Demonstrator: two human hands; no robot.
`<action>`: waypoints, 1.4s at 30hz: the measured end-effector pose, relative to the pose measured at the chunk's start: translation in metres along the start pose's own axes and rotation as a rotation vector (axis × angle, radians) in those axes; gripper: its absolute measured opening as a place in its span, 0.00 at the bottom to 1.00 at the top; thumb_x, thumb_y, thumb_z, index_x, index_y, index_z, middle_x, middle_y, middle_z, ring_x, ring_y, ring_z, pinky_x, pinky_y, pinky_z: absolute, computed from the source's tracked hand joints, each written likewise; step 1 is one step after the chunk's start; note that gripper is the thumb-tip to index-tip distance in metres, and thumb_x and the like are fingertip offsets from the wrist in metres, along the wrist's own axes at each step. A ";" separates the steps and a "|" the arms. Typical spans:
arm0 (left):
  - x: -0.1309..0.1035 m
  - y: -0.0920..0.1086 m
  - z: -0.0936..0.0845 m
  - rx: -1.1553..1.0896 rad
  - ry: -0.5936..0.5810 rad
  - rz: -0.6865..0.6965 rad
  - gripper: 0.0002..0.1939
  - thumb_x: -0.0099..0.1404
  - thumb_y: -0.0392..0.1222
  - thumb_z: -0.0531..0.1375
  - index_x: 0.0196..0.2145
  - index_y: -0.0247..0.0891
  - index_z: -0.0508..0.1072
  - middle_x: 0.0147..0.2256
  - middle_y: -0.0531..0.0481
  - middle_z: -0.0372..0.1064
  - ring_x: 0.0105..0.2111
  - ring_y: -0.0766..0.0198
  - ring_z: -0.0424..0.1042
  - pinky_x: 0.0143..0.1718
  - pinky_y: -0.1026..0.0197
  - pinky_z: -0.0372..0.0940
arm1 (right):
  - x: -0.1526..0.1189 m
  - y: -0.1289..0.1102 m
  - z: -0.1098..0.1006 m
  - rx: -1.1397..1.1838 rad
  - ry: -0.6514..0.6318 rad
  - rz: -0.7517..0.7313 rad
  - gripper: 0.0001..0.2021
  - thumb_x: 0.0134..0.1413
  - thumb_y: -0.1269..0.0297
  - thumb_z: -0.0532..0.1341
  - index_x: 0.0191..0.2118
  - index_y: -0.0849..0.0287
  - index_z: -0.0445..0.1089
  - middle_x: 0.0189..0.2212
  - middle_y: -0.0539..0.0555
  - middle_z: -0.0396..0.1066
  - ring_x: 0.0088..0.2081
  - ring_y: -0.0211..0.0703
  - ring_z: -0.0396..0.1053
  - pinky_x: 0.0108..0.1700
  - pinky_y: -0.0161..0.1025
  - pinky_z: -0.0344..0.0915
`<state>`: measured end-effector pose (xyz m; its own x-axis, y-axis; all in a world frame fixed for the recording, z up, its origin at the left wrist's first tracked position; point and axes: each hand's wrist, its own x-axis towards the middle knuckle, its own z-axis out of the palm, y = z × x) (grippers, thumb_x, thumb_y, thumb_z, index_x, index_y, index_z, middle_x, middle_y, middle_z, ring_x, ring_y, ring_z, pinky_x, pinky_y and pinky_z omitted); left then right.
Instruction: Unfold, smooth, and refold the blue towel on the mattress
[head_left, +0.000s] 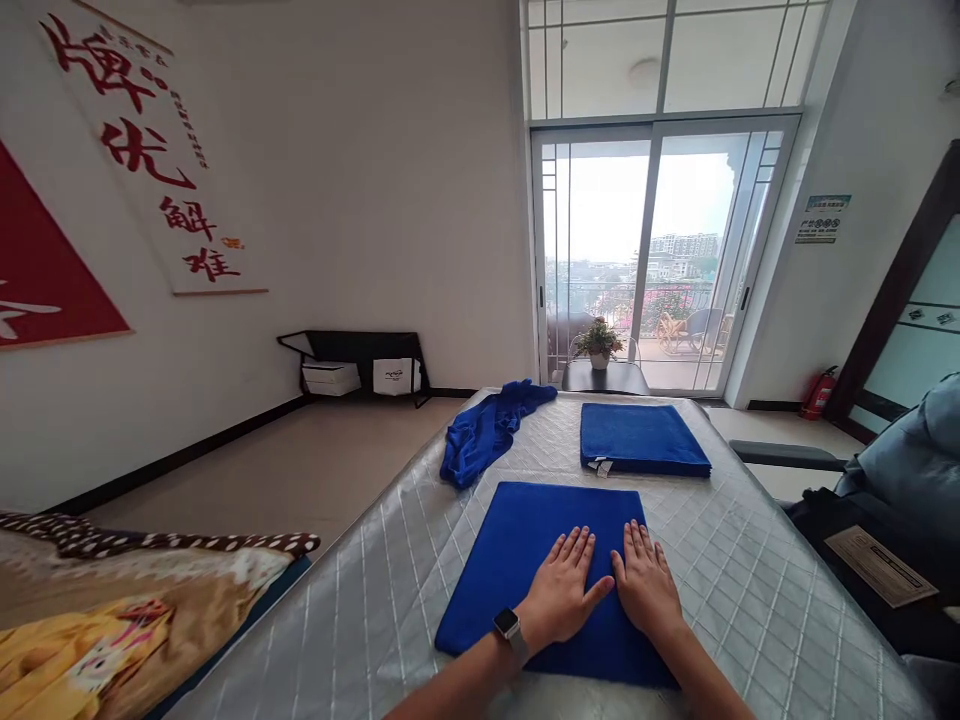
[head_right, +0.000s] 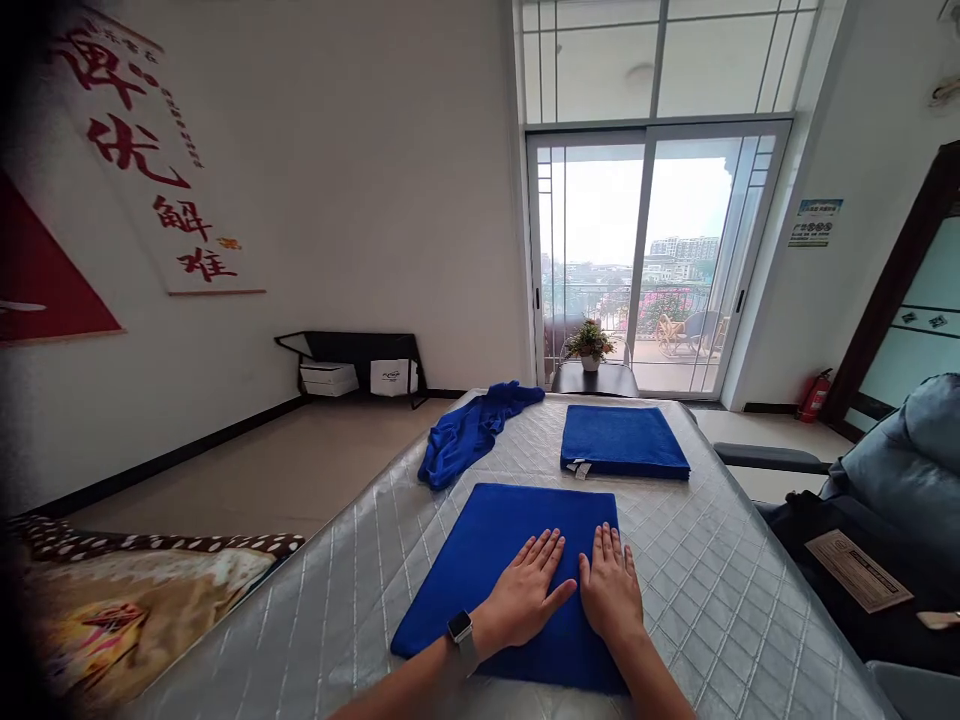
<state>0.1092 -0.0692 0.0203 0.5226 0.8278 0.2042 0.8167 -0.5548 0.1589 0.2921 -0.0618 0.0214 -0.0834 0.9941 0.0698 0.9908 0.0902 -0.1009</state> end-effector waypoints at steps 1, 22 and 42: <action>-0.004 -0.008 -0.002 0.012 -0.004 -0.026 0.36 0.74 0.60 0.37 0.71 0.35 0.46 0.70 0.42 0.44 0.70 0.53 0.42 0.69 0.46 0.46 | 0.000 -0.001 -0.001 0.005 0.003 0.001 0.32 0.67 0.55 0.40 0.70 0.70 0.46 0.71 0.60 0.40 0.72 0.49 0.36 0.70 0.50 0.36; -0.046 -0.133 -0.005 0.115 0.125 -0.429 0.44 0.71 0.67 0.37 0.68 0.27 0.54 0.68 0.33 0.49 0.69 0.46 0.47 0.66 0.44 0.51 | -0.002 -0.004 0.001 -0.033 0.004 0.024 0.34 0.67 0.54 0.39 0.71 0.70 0.44 0.72 0.59 0.39 0.72 0.49 0.36 0.70 0.52 0.36; -0.047 -0.129 -0.015 0.048 0.124 -0.469 0.47 0.70 0.69 0.38 0.67 0.24 0.54 0.68 0.30 0.47 0.68 0.47 0.49 0.67 0.45 0.49 | 0.081 0.016 -0.009 0.046 -0.051 0.012 0.33 0.67 0.54 0.39 0.71 0.69 0.44 0.72 0.58 0.41 0.72 0.45 0.37 0.70 0.45 0.37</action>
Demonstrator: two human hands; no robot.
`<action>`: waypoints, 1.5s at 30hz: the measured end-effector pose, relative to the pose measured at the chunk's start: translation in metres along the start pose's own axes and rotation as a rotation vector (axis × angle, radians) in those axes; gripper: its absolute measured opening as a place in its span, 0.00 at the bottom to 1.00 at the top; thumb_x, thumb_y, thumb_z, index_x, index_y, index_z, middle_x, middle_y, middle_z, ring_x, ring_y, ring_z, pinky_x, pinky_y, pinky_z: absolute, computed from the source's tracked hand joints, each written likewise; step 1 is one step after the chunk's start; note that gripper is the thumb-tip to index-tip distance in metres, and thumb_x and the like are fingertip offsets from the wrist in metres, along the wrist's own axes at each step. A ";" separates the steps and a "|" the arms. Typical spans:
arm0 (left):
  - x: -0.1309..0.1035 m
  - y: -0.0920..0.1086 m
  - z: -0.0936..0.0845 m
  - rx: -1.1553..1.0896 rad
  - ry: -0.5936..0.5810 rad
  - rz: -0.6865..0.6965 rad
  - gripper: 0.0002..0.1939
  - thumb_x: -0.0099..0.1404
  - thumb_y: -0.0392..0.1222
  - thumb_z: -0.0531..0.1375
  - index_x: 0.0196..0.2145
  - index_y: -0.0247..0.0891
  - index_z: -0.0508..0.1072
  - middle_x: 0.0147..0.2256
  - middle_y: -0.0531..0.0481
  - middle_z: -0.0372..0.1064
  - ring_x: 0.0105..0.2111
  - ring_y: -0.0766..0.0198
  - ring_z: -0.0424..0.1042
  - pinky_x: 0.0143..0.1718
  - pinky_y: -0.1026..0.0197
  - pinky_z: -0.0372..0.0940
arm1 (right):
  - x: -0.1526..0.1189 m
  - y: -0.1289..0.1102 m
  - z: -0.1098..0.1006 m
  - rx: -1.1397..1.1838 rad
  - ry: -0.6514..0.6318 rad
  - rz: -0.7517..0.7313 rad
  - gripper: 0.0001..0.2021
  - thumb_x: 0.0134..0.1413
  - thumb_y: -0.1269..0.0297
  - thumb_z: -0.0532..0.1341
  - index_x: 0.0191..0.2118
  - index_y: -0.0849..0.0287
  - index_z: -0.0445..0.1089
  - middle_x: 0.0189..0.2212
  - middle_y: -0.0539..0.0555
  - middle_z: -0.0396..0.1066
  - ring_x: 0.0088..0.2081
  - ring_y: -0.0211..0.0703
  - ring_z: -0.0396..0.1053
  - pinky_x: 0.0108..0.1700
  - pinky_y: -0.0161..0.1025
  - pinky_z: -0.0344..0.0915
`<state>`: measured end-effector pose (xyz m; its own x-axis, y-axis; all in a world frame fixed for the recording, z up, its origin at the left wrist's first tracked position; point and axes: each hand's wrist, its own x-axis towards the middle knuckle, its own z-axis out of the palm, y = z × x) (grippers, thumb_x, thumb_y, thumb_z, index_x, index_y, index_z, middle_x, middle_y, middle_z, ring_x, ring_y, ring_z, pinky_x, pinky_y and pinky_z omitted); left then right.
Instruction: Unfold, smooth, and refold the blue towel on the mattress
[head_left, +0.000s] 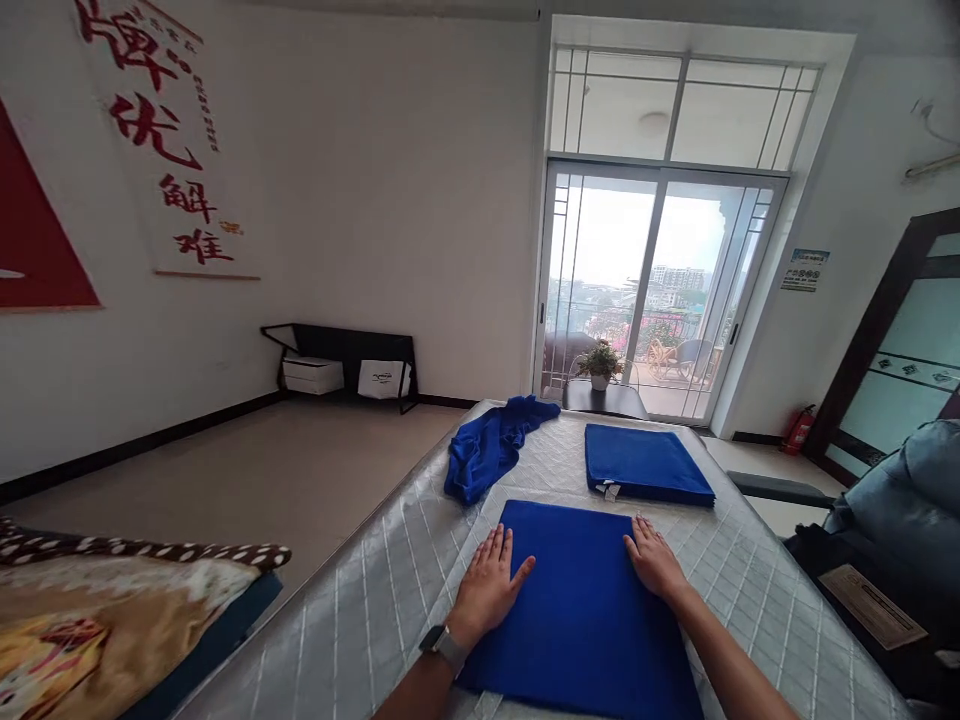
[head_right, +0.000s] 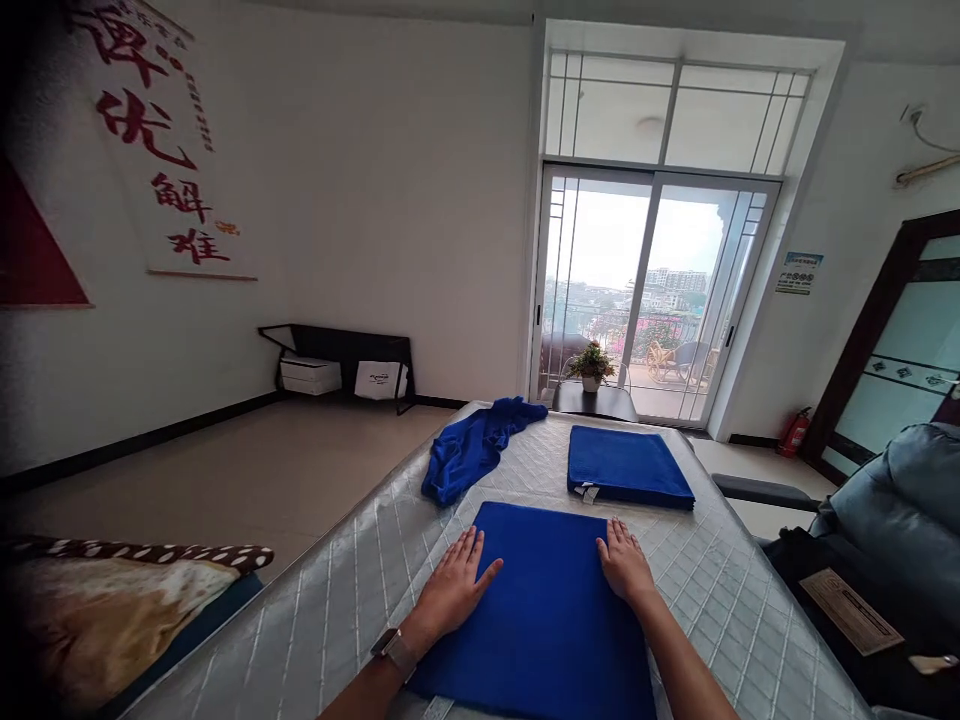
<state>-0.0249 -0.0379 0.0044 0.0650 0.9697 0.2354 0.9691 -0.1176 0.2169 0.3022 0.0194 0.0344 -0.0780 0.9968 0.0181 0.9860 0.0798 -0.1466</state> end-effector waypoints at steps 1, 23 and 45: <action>0.000 -0.001 0.001 0.000 0.001 0.002 0.47 0.70 0.69 0.38 0.68 0.24 0.54 0.68 0.31 0.47 0.68 0.47 0.49 0.67 0.46 0.49 | 0.001 0.003 0.004 0.008 0.007 -0.003 0.33 0.67 0.53 0.39 0.71 0.68 0.44 0.72 0.57 0.40 0.72 0.45 0.37 0.70 0.44 0.37; -0.002 0.093 -0.013 -0.053 -0.095 0.375 0.36 0.72 0.64 0.41 0.69 0.40 0.55 0.68 0.44 0.52 0.67 0.53 0.53 0.67 0.48 0.52 | -0.002 0.007 0.011 0.083 0.064 -0.019 0.32 0.67 0.55 0.41 0.71 0.68 0.44 0.72 0.58 0.39 0.72 0.46 0.36 0.70 0.45 0.36; 0.074 0.050 0.008 -0.015 -0.081 0.118 0.43 0.70 0.68 0.36 0.68 0.33 0.56 0.68 0.39 0.51 0.69 0.49 0.47 0.68 0.44 0.45 | 0.000 0.006 0.009 0.082 0.042 0.006 0.33 0.67 0.53 0.39 0.72 0.66 0.44 0.72 0.55 0.41 0.72 0.43 0.37 0.70 0.43 0.34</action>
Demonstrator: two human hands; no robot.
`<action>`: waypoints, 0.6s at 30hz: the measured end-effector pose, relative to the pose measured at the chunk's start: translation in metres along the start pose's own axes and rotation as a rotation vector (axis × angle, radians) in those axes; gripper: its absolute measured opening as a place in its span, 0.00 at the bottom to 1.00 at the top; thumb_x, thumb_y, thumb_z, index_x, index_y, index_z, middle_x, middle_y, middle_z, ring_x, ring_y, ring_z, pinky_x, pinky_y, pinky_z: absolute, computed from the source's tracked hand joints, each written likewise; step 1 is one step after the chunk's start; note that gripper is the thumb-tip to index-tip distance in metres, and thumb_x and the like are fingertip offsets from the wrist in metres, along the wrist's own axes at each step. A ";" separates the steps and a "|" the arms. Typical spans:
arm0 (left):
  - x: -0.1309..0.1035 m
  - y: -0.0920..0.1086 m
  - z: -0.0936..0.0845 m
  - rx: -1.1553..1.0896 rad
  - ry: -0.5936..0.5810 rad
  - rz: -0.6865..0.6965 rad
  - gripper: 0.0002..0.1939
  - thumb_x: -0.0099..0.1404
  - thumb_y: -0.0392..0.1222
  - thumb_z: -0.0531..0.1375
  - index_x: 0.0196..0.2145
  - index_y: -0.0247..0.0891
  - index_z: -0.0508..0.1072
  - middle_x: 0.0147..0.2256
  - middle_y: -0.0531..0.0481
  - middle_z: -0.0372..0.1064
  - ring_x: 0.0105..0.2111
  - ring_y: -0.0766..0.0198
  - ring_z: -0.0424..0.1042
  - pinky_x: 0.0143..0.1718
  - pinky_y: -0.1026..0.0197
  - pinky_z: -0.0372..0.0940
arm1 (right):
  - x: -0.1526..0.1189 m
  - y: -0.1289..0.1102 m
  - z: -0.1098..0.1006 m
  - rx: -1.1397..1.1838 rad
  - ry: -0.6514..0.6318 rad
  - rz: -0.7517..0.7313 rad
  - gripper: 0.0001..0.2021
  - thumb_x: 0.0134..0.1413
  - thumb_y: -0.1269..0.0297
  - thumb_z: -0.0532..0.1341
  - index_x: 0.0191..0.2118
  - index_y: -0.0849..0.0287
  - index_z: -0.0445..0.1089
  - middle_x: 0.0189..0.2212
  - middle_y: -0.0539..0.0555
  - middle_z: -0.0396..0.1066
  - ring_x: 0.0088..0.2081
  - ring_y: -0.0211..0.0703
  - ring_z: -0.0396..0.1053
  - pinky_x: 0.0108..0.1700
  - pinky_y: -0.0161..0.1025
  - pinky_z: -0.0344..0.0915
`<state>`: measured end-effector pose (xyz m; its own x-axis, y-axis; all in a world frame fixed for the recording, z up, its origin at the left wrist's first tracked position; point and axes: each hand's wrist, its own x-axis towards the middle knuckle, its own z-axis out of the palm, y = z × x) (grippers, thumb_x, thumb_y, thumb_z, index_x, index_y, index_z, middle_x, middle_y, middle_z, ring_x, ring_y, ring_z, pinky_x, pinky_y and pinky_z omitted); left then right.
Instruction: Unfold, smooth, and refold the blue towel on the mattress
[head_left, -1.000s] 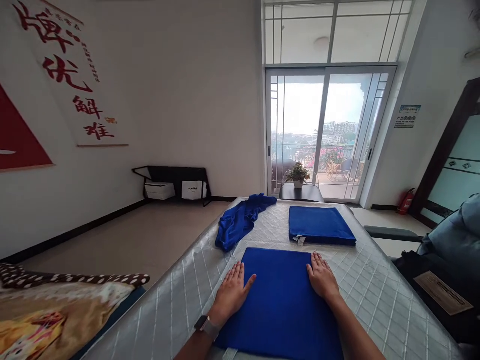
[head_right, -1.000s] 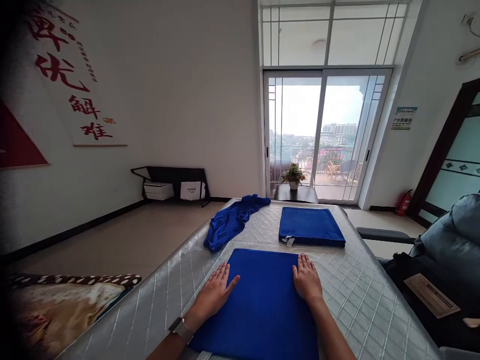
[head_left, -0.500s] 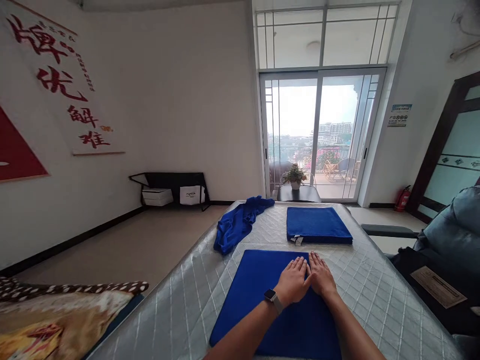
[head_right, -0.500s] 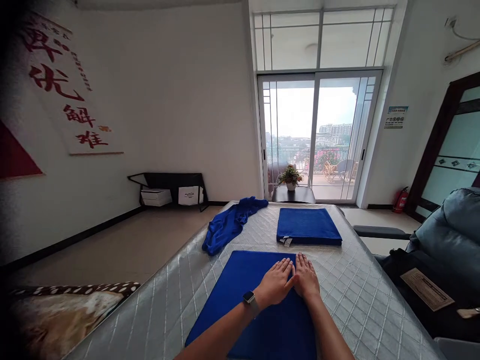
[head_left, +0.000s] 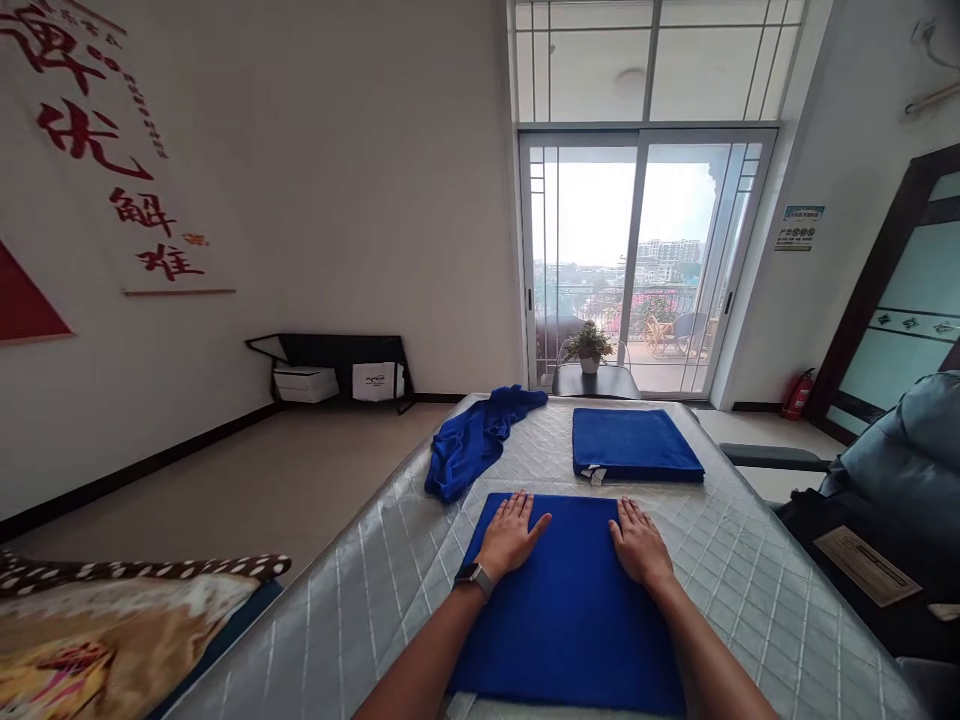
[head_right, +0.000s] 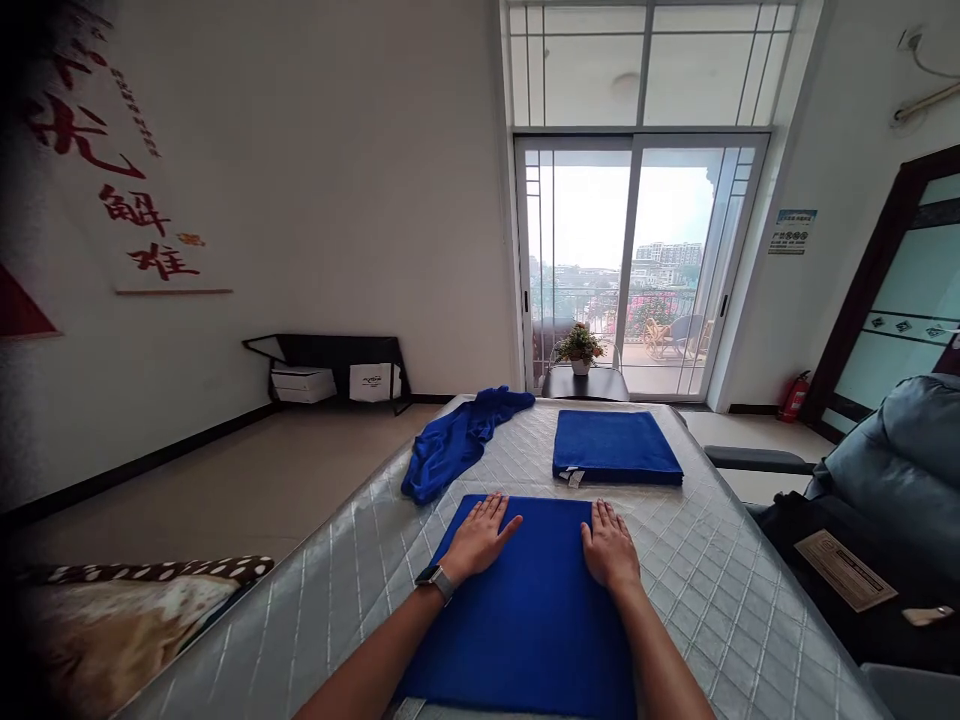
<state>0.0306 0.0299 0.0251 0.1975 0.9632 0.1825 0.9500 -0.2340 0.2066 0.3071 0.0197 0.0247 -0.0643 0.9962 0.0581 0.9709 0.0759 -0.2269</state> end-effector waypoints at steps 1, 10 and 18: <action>-0.001 -0.013 -0.001 0.018 0.014 -0.024 0.43 0.70 0.68 0.36 0.68 0.33 0.56 0.68 0.38 0.51 0.69 0.49 0.47 0.68 0.44 0.45 | 0.000 0.000 0.000 -0.001 -0.002 0.001 0.33 0.67 0.53 0.40 0.72 0.66 0.44 0.72 0.55 0.40 0.72 0.43 0.37 0.70 0.43 0.34; -0.004 -0.050 0.003 0.046 0.086 -0.084 0.45 0.70 0.68 0.36 0.67 0.27 0.56 0.68 0.34 0.51 0.69 0.49 0.48 0.67 0.47 0.47 | 0.000 -0.002 -0.001 -0.035 -0.009 0.022 0.33 0.67 0.53 0.40 0.72 0.65 0.43 0.72 0.55 0.40 0.72 0.43 0.37 0.70 0.43 0.34; -0.004 -0.051 0.007 0.007 0.090 -0.095 0.44 0.70 0.68 0.35 0.67 0.30 0.56 0.68 0.35 0.51 0.69 0.49 0.48 0.67 0.47 0.46 | -0.001 -0.004 -0.004 -0.038 -0.023 0.024 0.33 0.67 0.52 0.40 0.72 0.65 0.42 0.72 0.55 0.40 0.72 0.42 0.36 0.70 0.42 0.33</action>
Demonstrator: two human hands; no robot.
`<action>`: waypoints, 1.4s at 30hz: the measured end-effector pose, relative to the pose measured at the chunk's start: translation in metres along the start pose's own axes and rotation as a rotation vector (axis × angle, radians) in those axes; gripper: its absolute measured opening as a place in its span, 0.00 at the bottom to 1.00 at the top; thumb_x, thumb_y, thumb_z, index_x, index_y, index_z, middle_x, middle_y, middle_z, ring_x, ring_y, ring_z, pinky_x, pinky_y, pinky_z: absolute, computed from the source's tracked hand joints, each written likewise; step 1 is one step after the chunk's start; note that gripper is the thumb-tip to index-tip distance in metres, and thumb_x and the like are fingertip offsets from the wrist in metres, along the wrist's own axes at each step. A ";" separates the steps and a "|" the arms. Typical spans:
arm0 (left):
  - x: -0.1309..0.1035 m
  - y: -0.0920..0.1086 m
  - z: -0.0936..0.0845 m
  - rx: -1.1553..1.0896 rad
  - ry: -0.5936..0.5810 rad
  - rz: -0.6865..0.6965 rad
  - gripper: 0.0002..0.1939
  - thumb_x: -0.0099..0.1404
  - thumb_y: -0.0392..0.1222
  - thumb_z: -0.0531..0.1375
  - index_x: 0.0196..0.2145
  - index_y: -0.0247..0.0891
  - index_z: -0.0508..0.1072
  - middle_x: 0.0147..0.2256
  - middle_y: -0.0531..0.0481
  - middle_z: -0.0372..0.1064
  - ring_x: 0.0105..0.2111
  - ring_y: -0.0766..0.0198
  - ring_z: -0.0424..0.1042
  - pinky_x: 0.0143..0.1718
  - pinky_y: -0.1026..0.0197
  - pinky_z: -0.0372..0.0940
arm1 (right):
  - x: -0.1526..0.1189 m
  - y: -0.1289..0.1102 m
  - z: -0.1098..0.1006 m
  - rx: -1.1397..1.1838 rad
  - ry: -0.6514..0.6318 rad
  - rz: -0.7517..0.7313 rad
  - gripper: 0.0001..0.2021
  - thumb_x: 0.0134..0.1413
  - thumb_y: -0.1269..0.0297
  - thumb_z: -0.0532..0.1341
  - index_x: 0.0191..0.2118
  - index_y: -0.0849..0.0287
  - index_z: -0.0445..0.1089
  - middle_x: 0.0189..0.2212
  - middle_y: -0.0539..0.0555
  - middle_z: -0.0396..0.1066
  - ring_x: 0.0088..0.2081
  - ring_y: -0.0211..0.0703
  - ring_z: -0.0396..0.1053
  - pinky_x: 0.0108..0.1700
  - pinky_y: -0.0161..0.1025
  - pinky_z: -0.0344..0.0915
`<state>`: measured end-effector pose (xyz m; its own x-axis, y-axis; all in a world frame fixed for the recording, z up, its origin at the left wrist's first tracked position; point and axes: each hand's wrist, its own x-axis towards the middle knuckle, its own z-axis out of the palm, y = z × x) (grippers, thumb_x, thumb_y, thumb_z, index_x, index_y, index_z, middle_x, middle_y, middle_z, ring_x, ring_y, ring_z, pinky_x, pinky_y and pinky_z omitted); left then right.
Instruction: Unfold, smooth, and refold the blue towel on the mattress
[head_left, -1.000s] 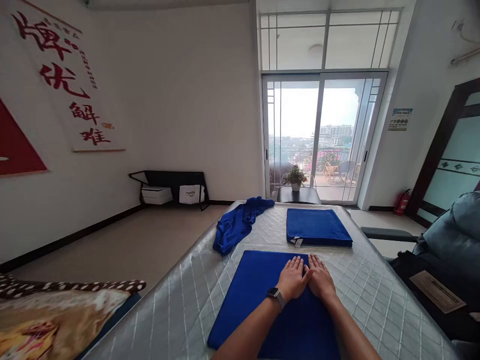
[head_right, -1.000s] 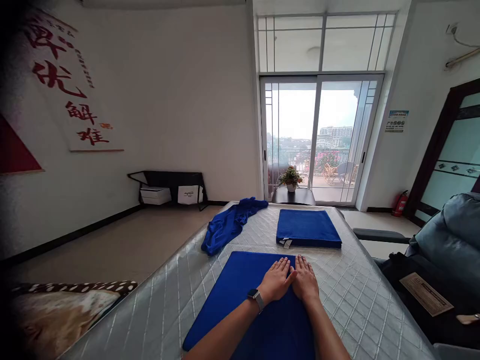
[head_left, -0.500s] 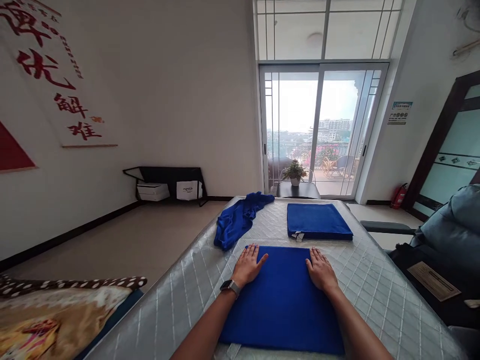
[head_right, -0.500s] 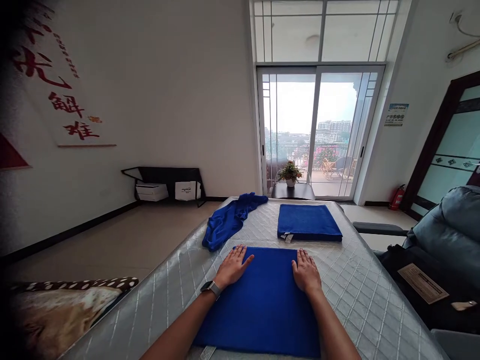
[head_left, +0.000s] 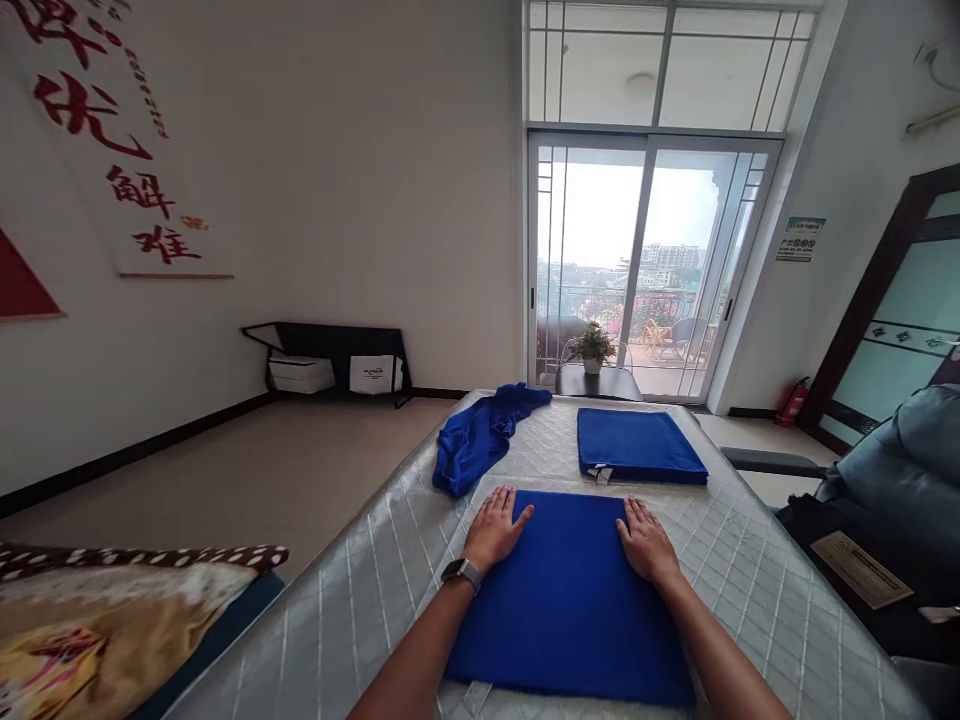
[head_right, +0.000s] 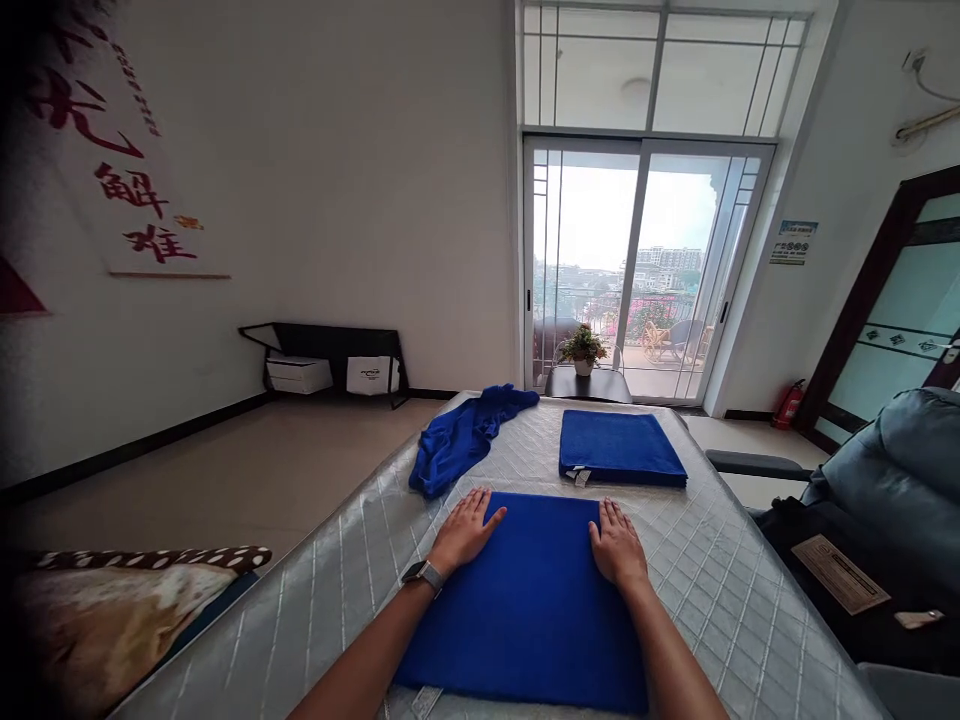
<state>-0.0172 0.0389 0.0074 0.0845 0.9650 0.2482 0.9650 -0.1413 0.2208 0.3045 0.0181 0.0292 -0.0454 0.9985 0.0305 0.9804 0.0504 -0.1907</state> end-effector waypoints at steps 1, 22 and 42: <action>0.000 0.000 -0.001 -0.003 -0.003 0.000 0.44 0.70 0.68 0.35 0.67 0.30 0.56 0.68 0.35 0.51 0.69 0.49 0.48 0.67 0.46 0.46 | 0.000 0.000 0.000 -0.001 -0.002 0.002 0.33 0.67 0.52 0.40 0.72 0.65 0.42 0.72 0.55 0.40 0.72 0.42 0.36 0.70 0.42 0.34; 0.015 0.214 0.004 -0.694 -0.038 0.329 0.26 0.74 0.53 0.45 0.58 0.39 0.71 0.57 0.42 0.70 0.56 0.60 0.69 0.58 0.60 0.62 | -0.001 0.009 0.009 0.030 0.084 -0.038 0.31 0.64 0.63 0.45 0.70 0.68 0.49 0.70 0.59 0.47 0.71 0.46 0.43 0.69 0.41 0.40; 0.034 0.145 0.019 -0.489 -0.038 0.024 0.34 0.73 0.59 0.41 0.62 0.33 0.64 0.64 0.39 0.62 0.65 0.57 0.58 0.64 0.58 0.51 | 0.008 0.006 0.011 0.018 0.060 0.011 0.33 0.67 0.53 0.42 0.72 0.67 0.43 0.72 0.57 0.41 0.71 0.44 0.39 0.70 0.42 0.36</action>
<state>0.1309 0.0558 0.0297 0.1233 0.9663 0.2258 0.7340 -0.2419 0.6346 0.3080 0.0266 0.0173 -0.0224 0.9960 0.0868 0.9771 0.0402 -0.2090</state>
